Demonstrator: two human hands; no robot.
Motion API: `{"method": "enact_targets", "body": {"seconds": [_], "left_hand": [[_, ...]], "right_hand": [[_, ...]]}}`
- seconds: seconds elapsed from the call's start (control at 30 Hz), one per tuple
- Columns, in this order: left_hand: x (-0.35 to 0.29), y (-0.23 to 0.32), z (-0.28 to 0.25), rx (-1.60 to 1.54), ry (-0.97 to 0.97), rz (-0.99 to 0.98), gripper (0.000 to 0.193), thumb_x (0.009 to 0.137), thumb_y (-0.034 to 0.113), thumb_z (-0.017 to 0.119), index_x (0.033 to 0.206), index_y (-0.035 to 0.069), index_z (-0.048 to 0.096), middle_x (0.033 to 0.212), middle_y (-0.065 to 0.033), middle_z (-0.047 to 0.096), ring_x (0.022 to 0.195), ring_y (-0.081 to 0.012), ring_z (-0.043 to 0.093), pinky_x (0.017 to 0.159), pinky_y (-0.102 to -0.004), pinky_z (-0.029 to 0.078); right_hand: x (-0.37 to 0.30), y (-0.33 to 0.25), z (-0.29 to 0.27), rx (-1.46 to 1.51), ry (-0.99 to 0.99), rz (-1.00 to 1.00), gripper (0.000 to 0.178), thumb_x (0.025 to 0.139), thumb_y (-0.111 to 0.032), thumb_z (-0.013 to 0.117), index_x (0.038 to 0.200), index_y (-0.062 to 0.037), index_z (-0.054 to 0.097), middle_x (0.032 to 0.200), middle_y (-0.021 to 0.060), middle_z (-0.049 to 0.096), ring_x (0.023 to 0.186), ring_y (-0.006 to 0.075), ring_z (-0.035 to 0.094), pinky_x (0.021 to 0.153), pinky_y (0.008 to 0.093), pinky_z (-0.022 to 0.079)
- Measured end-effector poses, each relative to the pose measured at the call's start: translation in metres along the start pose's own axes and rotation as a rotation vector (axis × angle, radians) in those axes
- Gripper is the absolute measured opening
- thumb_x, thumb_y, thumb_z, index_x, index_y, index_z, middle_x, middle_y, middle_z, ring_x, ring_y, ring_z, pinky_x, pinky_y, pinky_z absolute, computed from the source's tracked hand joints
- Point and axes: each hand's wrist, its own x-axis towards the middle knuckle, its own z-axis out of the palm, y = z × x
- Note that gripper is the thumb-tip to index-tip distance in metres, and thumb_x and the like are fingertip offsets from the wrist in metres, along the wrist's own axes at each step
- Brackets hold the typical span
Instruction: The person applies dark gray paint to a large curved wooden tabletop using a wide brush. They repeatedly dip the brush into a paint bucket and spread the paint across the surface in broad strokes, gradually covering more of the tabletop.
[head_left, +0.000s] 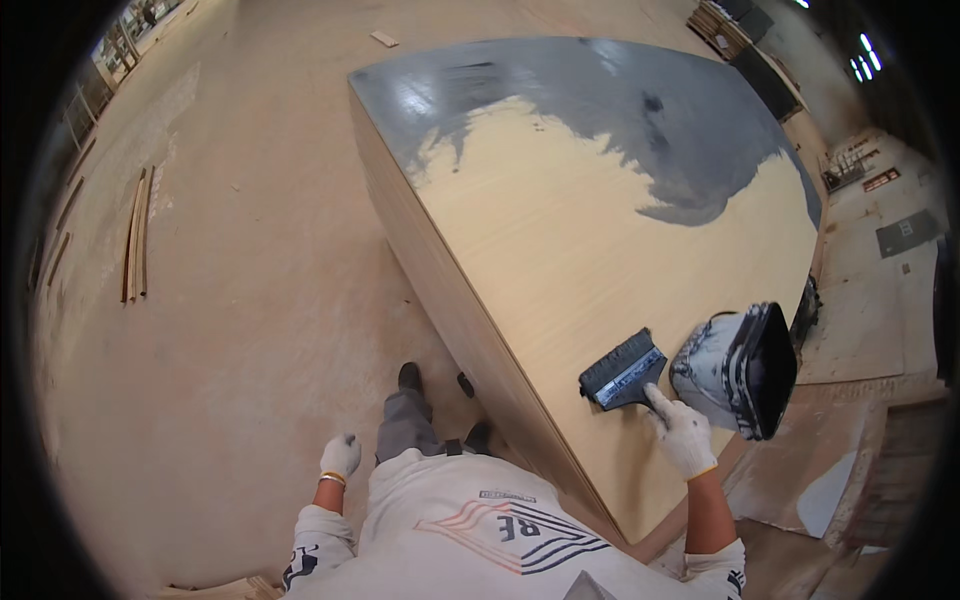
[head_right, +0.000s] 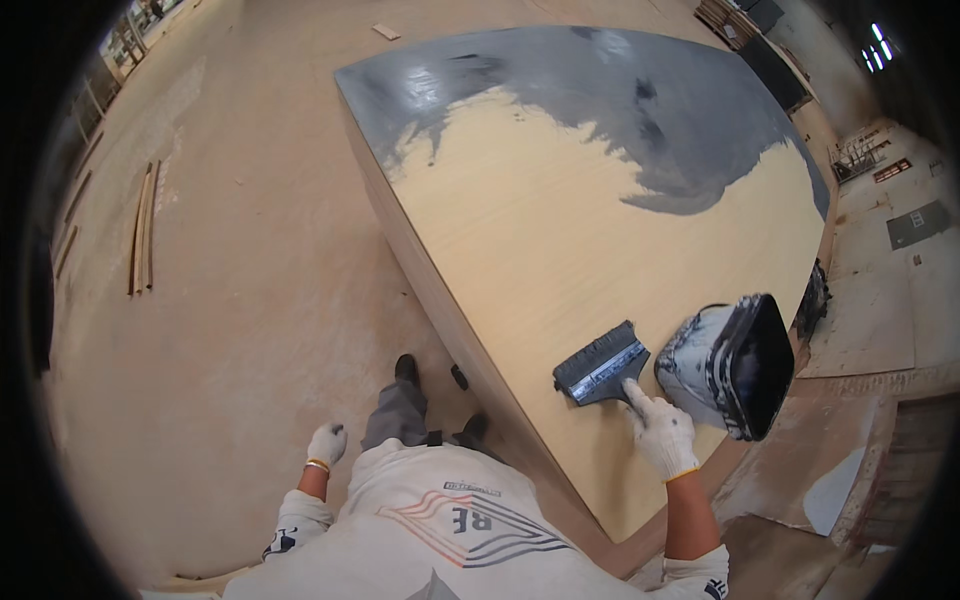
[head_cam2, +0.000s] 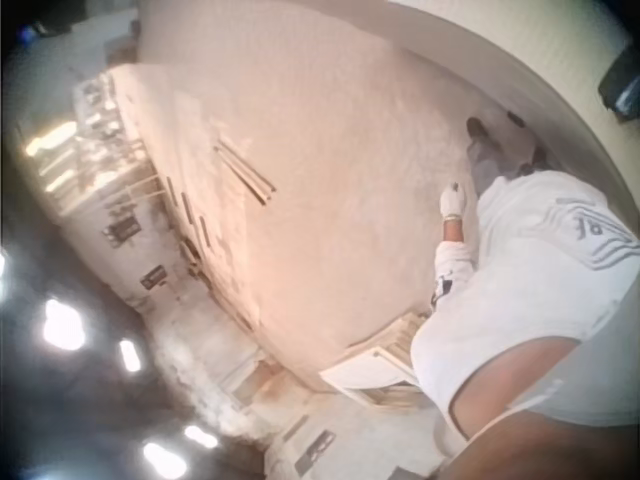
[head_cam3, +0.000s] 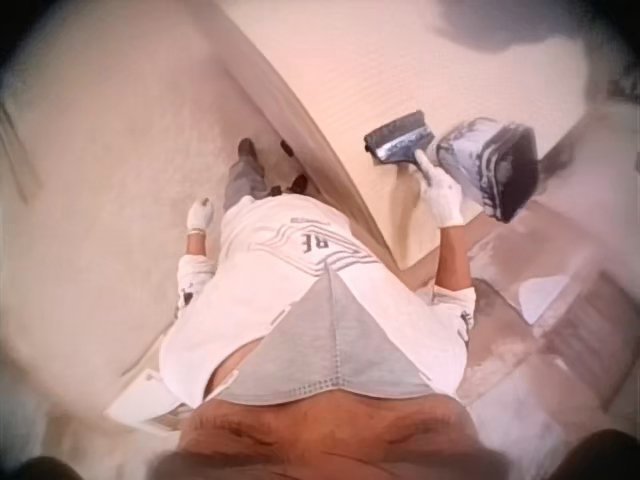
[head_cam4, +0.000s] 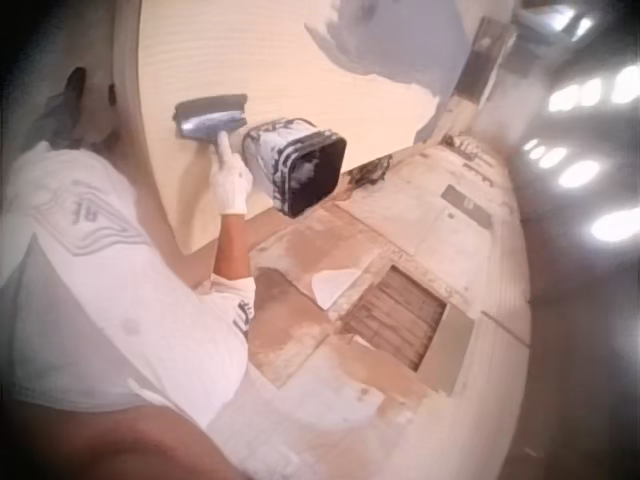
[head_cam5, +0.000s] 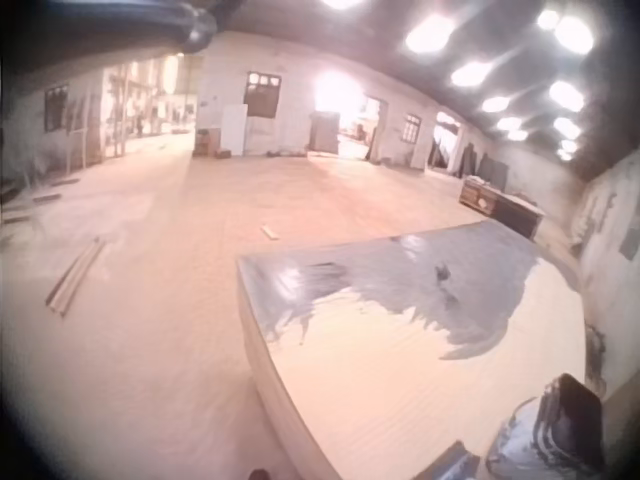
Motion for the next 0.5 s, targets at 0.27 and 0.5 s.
{"method": "enact_targets", "body": {"seconds": [0.27,0.5], "left_hand": [[0.105,-0.023,-0.003,-0.193,-0.183,-0.003,0.041,0.096,0.03,0.063,0.127,0.006,0.076,0.124,-0.0214,0.075,0.115,-0.0363,0.073,0.102,-0.0436,0.056],[0.172,0.019,-0.092,-0.627,-0.048,-0.057,0.038,0.101,0.022,0.062,0.134,0.006,0.073,0.081,-0.0087,0.075,0.061,-0.0147,0.068,0.054,-0.0325,0.055]], "right_hand": [[0.225,-0.113,-0.081,0.119,0.092,-0.121,0.046,0.104,-0.038,0.06,0.15,-0.0329,0.06,0.12,0.0216,0.075,0.11,0.0427,0.072,0.094,0.052,0.057],[0.401,-0.174,-0.155,0.021,0.137,-0.094,0.049,0.101,-0.033,0.059,0.15,-0.0347,0.061,0.126,0.0209,0.074,0.115,0.0407,0.072,0.099,0.0501,0.057]]}}
